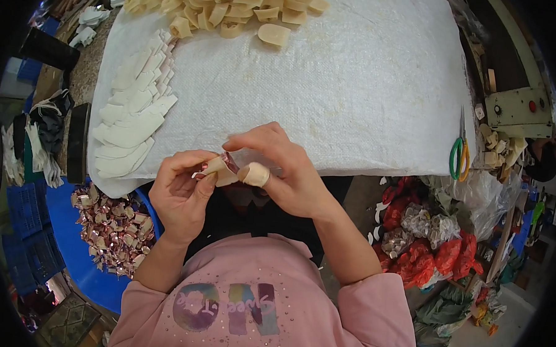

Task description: Inserting curved white structural strips into molded beige shoe components.

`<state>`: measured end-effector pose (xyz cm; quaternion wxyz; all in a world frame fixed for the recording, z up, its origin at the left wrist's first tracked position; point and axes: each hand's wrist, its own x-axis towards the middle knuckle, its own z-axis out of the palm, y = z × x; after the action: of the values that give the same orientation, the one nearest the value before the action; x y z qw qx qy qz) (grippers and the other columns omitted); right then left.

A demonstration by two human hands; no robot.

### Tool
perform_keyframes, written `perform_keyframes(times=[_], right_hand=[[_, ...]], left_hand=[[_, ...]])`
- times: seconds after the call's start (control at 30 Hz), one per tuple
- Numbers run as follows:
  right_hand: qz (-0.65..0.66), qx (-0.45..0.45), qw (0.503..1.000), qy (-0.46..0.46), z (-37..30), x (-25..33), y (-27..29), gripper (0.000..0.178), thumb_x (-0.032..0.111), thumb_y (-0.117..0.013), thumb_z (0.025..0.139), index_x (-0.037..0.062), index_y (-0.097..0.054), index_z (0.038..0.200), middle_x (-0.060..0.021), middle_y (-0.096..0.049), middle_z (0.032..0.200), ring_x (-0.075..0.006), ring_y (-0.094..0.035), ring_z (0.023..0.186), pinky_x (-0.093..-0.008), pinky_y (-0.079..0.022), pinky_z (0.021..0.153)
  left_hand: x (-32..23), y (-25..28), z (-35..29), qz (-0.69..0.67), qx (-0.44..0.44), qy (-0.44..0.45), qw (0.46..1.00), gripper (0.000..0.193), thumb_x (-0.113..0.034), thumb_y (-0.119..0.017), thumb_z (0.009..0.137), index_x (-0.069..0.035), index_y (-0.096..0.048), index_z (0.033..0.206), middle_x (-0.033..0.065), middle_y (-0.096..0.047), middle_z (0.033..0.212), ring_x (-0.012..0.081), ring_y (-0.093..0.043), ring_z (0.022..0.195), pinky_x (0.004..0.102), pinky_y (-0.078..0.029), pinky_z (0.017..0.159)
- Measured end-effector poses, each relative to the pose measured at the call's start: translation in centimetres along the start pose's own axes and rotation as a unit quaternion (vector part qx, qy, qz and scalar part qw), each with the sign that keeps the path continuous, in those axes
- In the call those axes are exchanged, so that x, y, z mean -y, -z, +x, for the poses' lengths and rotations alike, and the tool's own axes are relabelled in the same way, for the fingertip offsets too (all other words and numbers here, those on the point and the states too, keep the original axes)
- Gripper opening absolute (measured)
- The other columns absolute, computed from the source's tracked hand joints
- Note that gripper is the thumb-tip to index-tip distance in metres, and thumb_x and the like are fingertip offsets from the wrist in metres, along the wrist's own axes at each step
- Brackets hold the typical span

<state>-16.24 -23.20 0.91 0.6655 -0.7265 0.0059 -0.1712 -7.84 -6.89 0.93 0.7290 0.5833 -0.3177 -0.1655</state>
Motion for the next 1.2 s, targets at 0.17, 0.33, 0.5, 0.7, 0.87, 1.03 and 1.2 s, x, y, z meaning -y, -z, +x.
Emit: perform_keyframes(times=[0.17, 0.33, 0.5, 0.7, 0.87, 1.03, 1.2], right_hand=[[-0.122, -0.055, 0.989, 0.066, 0.0, 0.2, -1.9, 0.023, 0.001, -0.057, 0.075, 0.0060, -0.056, 0.098, -0.0076, -0.055, 0.097, -0.0268, -0.045, 0.093, -0.0355, -0.037, 0.083], [-0.172, -0.078, 0.980, 0.066, 0.4, 0.5, -2.0, 0.022, -0.002, -0.055, 0.071, 0.0060, -0.053, 0.091, -0.0085, -0.054, 0.094, -0.0289, -0.045, 0.089, -0.0354, -0.037, 0.080], [-0.249, -0.076, 0.959, 0.112, 0.3, 0.7, -1.8, 0.020, 0.000, -0.058, 0.072, 0.0071, -0.053, 0.090, -0.0067, -0.054, 0.093, -0.0267, -0.045, 0.089, -0.0356, -0.034, 0.082], [-0.046, -0.031, 0.996, 0.075, -0.4, 0.3, -1.2, 0.010, 0.013, -0.060, 0.082, 0.0069, -0.055, 0.088, -0.0046, -0.054, 0.093, -0.0208, -0.046, 0.090, -0.0340, -0.034, 0.084], [0.172, -0.014, 0.964, -0.202, 0.1, 1.9, 0.0, 0.041, 0.015, -0.068, 0.080, 0.0003, -0.054, 0.116, -0.0092, -0.060, 0.108, -0.0161, -0.056, 0.100, -0.0311, -0.043, 0.089], [0.117, -0.011, 0.988, -0.103, 0.2, 1.4, 0.1, 0.048, 0.006, -0.073, 0.072, 0.0016, -0.053, 0.116, -0.0084, -0.063, 0.102, -0.0174, -0.060, 0.094, -0.0316, -0.048, 0.082], [-0.096, -0.007, 0.994, 0.059, 0.7, 2.2, -0.2, 0.049, 0.005, -0.073, 0.070, 0.0064, -0.055, 0.115, -0.0073, -0.064, 0.100, -0.0219, -0.060, 0.091, -0.0322, -0.050, 0.074]], left_hand=[[-0.3, -0.9, 0.0, -0.011, -0.007, 0.064, 0.998, 0.016, -0.006, -0.064, 0.085, 0.004, -0.057, 0.095, 0.0142, -0.060, 0.100, 0.0119, -0.057, 0.085, 0.0239, -0.048, 0.076], [-0.2, -1.3, 0.0, -0.056, -0.020, 0.084, 0.995, 0.010, -0.001, -0.062, 0.085, 0.005, -0.058, 0.092, 0.0137, -0.060, 0.100, 0.0138, -0.059, 0.089, 0.0262, -0.051, 0.076], [-0.4, -1.0, 0.4, -0.026, 0.010, 0.104, 0.994, 0.011, -0.004, -0.064, 0.084, 0.003, -0.058, 0.091, 0.0135, -0.061, 0.099, 0.0144, -0.060, 0.089, 0.0259, -0.051, 0.070], [-1.2, -0.4, 1.0, 0.165, 0.030, -0.016, 0.986, 0.009, -0.008, -0.067, 0.083, -0.001, -0.062, 0.085, 0.0115, -0.054, 0.103, 0.0182, -0.050, 0.099, 0.0302, -0.044, 0.079], [0.2, 0.7, 1.8, 0.216, 0.057, -0.194, 0.955, 0.011, -0.003, -0.072, 0.071, -0.006, -0.065, 0.080, 0.0082, -0.054, 0.102, 0.0185, -0.052, 0.084, 0.0279, -0.043, 0.069], [-0.3, 0.8, 1.2, 0.164, 0.081, -0.185, 0.966, 0.023, -0.010, -0.072, 0.071, -0.009, -0.067, 0.094, 0.0102, -0.054, 0.107, 0.0214, -0.052, 0.094, 0.0289, -0.042, 0.073], [-0.6, 1.6, 1.0, -0.058, 0.185, 0.168, 0.967, 0.062, -0.038, -0.042, 0.094, 0.004, -0.028, 0.139, 0.0136, -0.049, 0.116, 0.0151, -0.049, 0.097, 0.0263, -0.042, 0.076]])
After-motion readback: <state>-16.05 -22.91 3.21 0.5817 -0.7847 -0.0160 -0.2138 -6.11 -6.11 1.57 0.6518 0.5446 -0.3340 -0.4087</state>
